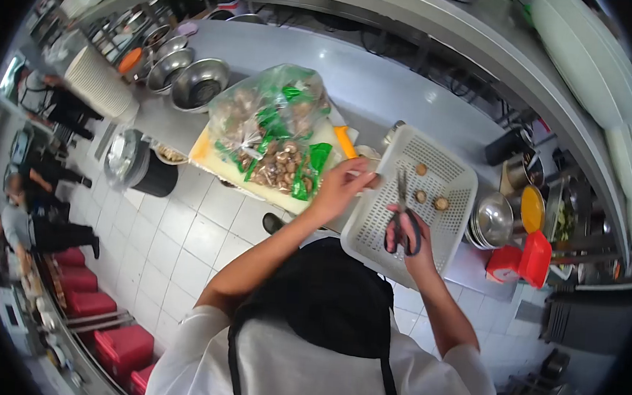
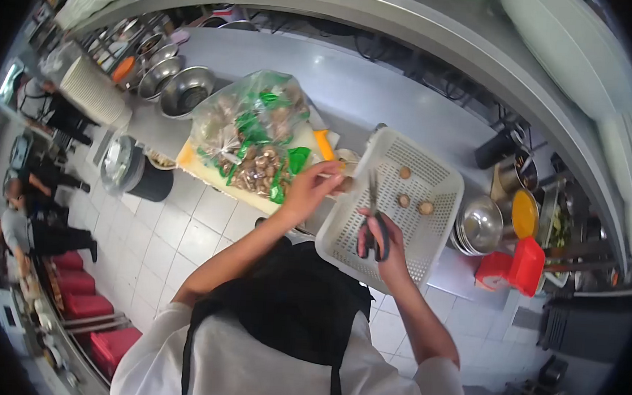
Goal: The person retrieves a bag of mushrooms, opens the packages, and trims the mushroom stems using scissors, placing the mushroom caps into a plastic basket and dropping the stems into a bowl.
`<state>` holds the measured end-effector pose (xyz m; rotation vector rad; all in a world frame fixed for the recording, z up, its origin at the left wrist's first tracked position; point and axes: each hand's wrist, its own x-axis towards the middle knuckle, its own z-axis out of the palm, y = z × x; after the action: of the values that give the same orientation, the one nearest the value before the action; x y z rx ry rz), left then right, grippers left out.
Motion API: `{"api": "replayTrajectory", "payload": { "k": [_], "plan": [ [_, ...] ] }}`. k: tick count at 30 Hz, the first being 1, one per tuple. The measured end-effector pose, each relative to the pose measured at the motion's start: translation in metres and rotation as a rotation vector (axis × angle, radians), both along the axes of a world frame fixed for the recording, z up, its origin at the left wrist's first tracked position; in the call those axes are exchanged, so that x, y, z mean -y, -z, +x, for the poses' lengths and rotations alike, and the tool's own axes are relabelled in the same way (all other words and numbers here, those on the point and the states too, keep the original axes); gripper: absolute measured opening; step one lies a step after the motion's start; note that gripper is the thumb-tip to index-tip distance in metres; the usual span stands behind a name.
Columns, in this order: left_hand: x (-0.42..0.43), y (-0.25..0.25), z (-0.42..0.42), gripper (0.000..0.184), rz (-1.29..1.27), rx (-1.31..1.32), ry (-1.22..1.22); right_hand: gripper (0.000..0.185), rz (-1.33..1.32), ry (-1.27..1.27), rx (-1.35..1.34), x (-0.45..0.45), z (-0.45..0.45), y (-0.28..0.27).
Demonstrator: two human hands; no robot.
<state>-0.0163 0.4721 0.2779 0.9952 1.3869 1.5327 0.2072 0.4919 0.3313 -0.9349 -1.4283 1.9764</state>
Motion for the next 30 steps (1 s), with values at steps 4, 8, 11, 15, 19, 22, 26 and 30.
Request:
{"api": "replayTrajectory", "payload": {
  "k": [4, 8, 11, 15, 19, 22, 26, 30],
  "plan": [
    [-0.019, 0.005, 0.0, 0.03, 0.089, -0.071, -0.167, 0.042, 0.126, 0.067, 0.068, 0.014, 0.018, 0.017],
    [0.023, 0.014, -0.059, 0.028, -0.144, -1.001, -0.194, 0.04, 0.148, 0.111, 0.083, 0.021, 0.027, 0.037],
    [0.048, 0.035, -0.08, 0.023, -0.198, -1.282, -0.08, 0.036, 0.136, 0.09, 0.089, 0.022, 0.026, 0.052],
    [0.051, 0.055, -0.088, 0.023, -0.149, -1.43, 0.013, 0.038, 0.185, -0.011, 0.148, 0.022, 0.012, 0.06],
    [0.045, 0.048, -0.093, 0.025, -0.161, -1.149, -0.141, 0.043, 0.519, -0.106, 0.326, 0.02, -0.005, 0.053],
    [0.039, 0.051, -0.106, 0.024, -0.242, -0.454, -0.323, 0.048, 0.796, -0.101, 0.411, 0.021, -0.021, 0.027],
    [0.045, 0.05, -0.114, 0.028, -0.131, 0.49, -0.343, 0.044, 0.867, -0.128, 0.416, 0.019, -0.048, 0.023],
    [0.054, 0.027, -0.089, 0.03, -0.115, 0.605, -0.283, 0.049, 0.911, -0.203, 0.467, 0.02, -0.076, 0.024]
  ]
}}
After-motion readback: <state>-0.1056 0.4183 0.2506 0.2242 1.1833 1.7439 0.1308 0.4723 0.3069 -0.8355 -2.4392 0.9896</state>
